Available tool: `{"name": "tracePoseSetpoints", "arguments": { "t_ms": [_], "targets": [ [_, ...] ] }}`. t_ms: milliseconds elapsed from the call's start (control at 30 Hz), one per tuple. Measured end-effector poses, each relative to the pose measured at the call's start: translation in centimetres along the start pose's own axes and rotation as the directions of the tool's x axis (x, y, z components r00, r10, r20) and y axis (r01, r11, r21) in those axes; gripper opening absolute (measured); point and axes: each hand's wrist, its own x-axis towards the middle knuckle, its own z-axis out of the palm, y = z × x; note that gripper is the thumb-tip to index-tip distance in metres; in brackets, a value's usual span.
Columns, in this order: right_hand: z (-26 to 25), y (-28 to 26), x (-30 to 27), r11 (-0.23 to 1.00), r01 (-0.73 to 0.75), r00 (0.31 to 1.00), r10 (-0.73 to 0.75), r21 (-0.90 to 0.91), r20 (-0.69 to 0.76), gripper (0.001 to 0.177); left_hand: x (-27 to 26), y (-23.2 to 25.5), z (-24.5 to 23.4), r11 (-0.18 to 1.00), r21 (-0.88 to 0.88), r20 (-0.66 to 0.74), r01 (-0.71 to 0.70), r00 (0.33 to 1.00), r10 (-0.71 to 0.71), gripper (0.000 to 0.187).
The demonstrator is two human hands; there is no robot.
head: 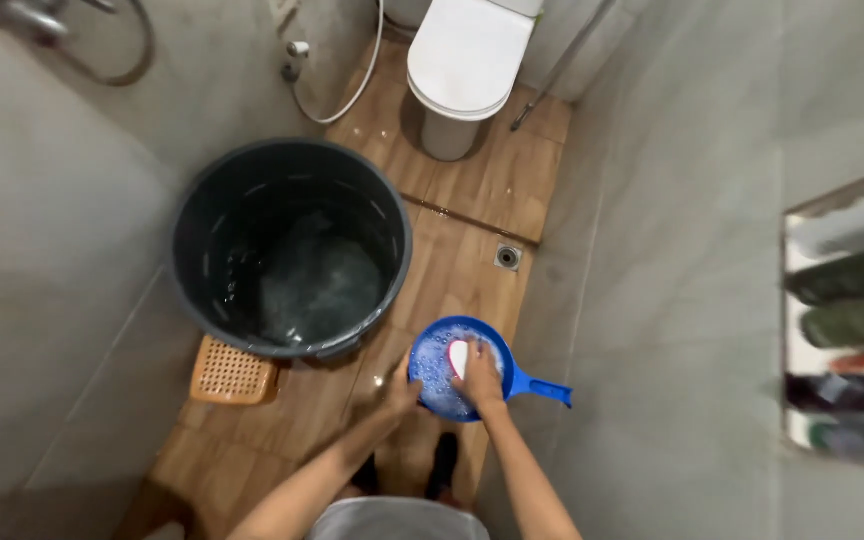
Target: The recorder is cleaning a large plastic bucket and a small orange stool in a bathroom using a brush and water.
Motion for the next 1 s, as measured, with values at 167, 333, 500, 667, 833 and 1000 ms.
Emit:
{"name": "tracePoseSetpoints", "arguments": {
  "t_ms": [167,333,500,667,833,1000],
  "targets": [
    [9.3,10.2,11.5,0.997,0.021,0.999,-0.017,0.08,-0.047,0.102,9.6,-4.9,2.5,0.991,-0.111,0.017,-0.069,0.997,0.072,0.081],
    [20.3,19.3,22.2,0.998,0.061,0.995,-0.063,-0.024,-0.079,0.094,18.7,-13.3,1.7,0.924,-0.259,0.176,-0.282,0.927,0.332,0.082],
    [27.8,24.2,30.3,0.994,0.082,0.989,-0.089,-0.066,-0.116,0.097,28.1,-17.9,3.2,0.995,-0.086,0.008,0.044,0.999,-0.044,0.079],
    [34.9,29.1,38.6,0.986,0.082,0.98,-0.106,-0.144,-0.169,0.099,39.1,-25.9,3.2,0.988,-0.097,0.01,0.117,0.993,-0.116,0.081],
    [41.5,32.8,46.1,0.989,0.06,0.962,-0.093,-0.136,-0.256,0.095,48.1,-33.4,2.6,0.994,-0.078,-0.052,0.075,0.996,-0.079,0.085],
    [58.5,41.5,54.5,0.691,0.164,0.974,0.0,0.704,-0.227,0.063,48.9,-34.6,1.2,0.984,0.005,-0.124,0.177,0.977,-0.175,0.086]
  ]
}}
